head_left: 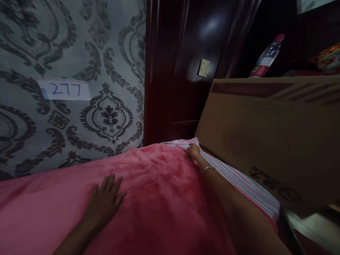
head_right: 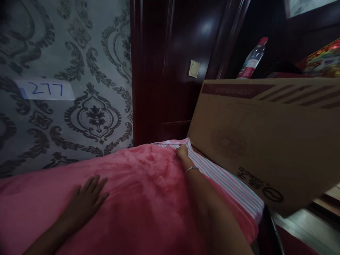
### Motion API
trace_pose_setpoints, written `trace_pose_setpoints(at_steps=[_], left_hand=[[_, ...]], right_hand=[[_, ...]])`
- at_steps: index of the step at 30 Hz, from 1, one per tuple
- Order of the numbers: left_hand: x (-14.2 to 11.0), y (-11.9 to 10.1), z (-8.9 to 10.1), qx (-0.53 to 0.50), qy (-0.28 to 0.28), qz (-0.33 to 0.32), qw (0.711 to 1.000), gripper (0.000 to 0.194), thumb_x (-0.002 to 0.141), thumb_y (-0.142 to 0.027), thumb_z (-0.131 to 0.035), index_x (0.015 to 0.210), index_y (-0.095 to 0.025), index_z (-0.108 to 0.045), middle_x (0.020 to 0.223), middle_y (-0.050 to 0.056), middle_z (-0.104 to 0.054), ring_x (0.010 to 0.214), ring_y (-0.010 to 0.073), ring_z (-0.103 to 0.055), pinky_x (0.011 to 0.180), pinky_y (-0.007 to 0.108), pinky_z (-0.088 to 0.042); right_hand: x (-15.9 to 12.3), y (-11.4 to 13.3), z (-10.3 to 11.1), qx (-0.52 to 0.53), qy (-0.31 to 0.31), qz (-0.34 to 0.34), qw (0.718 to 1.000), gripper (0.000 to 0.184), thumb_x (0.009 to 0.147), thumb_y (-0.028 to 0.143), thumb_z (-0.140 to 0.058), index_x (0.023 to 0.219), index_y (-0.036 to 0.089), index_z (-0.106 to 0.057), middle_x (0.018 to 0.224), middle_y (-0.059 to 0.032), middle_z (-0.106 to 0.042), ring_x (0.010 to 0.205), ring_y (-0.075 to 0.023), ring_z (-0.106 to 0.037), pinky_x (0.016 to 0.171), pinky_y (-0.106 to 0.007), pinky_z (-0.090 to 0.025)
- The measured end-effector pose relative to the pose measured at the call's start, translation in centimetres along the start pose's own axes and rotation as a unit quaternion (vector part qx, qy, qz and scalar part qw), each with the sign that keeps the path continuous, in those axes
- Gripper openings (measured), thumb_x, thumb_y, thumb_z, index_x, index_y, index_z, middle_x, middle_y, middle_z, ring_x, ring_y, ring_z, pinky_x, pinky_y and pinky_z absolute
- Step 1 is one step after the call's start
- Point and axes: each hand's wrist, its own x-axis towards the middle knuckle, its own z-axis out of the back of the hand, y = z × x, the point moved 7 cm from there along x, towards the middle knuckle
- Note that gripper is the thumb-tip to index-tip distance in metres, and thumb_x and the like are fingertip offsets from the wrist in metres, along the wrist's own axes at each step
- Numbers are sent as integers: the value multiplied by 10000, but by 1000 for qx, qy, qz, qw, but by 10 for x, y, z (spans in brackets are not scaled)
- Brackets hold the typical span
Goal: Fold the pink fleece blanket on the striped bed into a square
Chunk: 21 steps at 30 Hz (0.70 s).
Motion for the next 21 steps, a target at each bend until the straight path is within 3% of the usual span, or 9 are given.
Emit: trace_pose_setpoints(at_steps=[4,7,11,15,21], left_hand=[[0,1,-1,18,7,-1,1000,646,935,-442,-334,1518,-178,-429,1624,149,-293,1516,354,-265,1174,615,-278],[0,2,-3,15,4,-2,1000,647,928,-446,-351,1511,-180,-441,1617,144,-309,1509,356,-282,1171,617,-289],[0,5,-5,-8,-25,-9,1000,642,917,-469,-370,1479,-187,-497,1599,154,-358,1494,370,-315,1165,635,-293],[0,9,-10,-29,-30,-6,999,657,908,-516,-378,1460,-193,-526,1590,158,-382,1482,378,-337,1170,636,-287],[-1,11,-17,-27,-46,-13,998,668,918,-578,-347,1471,-239,-511,1602,121,-369,1489,355,-333,1168,628,-294]], right_hand=[[18,-9,-21,-53,13,-3,998,240,787,41,-677,1019,77,-727,557,-41,-615,530,-222,-637,546,-247,-499],[29,1,-13,-57,-12,31,998,117,809,39,-640,863,104,-722,568,-43,-618,598,-215,-659,582,-226,-495],[55,30,16,-18,-76,80,994,215,901,57,-520,1022,106,-691,641,-30,-648,612,-173,-651,570,-194,-493],[81,50,34,7,-112,98,989,264,901,60,-485,1097,86,-660,677,-40,-664,571,-167,-636,547,-207,-506],[104,46,29,-32,-167,125,977,224,885,126,-548,1048,90,-696,893,-120,-712,839,-240,-669,768,-277,-528]])
